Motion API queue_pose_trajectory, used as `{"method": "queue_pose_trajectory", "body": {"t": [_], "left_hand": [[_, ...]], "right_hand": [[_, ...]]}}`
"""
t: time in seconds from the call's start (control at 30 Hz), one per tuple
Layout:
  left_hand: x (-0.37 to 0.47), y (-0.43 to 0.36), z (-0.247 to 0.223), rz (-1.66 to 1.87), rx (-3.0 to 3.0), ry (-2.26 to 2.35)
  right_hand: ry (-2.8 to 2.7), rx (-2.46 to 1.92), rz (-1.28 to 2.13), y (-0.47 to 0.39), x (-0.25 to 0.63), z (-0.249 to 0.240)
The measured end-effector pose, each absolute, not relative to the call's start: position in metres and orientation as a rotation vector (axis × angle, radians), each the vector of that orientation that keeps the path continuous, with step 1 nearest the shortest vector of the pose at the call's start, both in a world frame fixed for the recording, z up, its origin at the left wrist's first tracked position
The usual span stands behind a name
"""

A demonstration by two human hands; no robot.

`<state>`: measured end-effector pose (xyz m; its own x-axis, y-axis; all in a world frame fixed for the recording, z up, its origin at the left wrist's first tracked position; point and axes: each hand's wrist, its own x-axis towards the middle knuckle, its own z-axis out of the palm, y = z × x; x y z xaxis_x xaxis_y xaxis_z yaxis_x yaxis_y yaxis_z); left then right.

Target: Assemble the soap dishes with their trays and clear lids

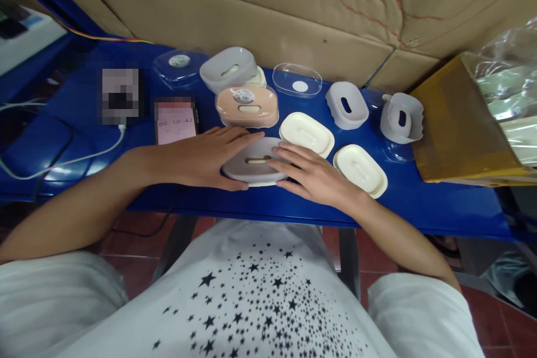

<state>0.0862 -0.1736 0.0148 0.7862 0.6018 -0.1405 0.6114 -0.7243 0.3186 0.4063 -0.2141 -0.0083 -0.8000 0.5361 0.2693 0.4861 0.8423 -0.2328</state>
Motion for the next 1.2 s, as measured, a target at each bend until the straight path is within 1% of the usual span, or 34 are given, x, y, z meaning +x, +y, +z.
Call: {"method": "queue_pose_trajectory", "body": {"t": [0.13, 0.23, 0.33, 0.5, 0.6, 0.77, 0.93, 1.03, 1.1, 1.2], "left_hand": [[0.089, -0.18, 0.009, -0.062, 2.641, 0.915], [0.093, -0.183, 0.004, -0.05, 2.652, 0.9], [0.096, -0.183, 0.002, 0.032, 2.715, 0.916], [0.097, -0.182, 0.01, 0.121, 2.868, 1.003], [0.097, -0.183, 0.013, 0.107, 2.897, 1.03], [0.098, -0.182, 0.01, 0.108, 2.929, 1.156], [0.105, -0.179, 0.008, 0.196, 2.864, 1.206], [0.107, -0.18, 0.009, 0.175, 2.863, 1.224], [0.107, -0.18, 0.01, 0.161, 2.869, 1.225], [0.105, -0.181, 0.01, 0.187, 2.847, 1.21]], "right_hand": [[-2.735, -0.725, 0.159, -0.215, 0.403, -0.014], [-2.744, -0.723, 0.216, -0.214, 0.401, -0.016], [-2.746, -0.756, 0.276, -0.209, 0.411, -0.006], [-2.586, -1.217, 0.112, -0.192, 0.464, 0.028], [-2.543, -1.354, 0.049, -0.183, 0.494, 0.035], [-2.607, -1.372, 0.086, -0.182, 0.496, 0.025], [-2.592, -1.372, -0.034, -0.187, 0.47, 0.015], [-2.592, -1.32, -0.01, -0.184, 0.463, 0.014], [-2.489, -1.356, -0.014, -0.178, 0.467, 0.013], [-2.259, -1.548, -0.141, -0.162, 0.482, 0.006]]}}
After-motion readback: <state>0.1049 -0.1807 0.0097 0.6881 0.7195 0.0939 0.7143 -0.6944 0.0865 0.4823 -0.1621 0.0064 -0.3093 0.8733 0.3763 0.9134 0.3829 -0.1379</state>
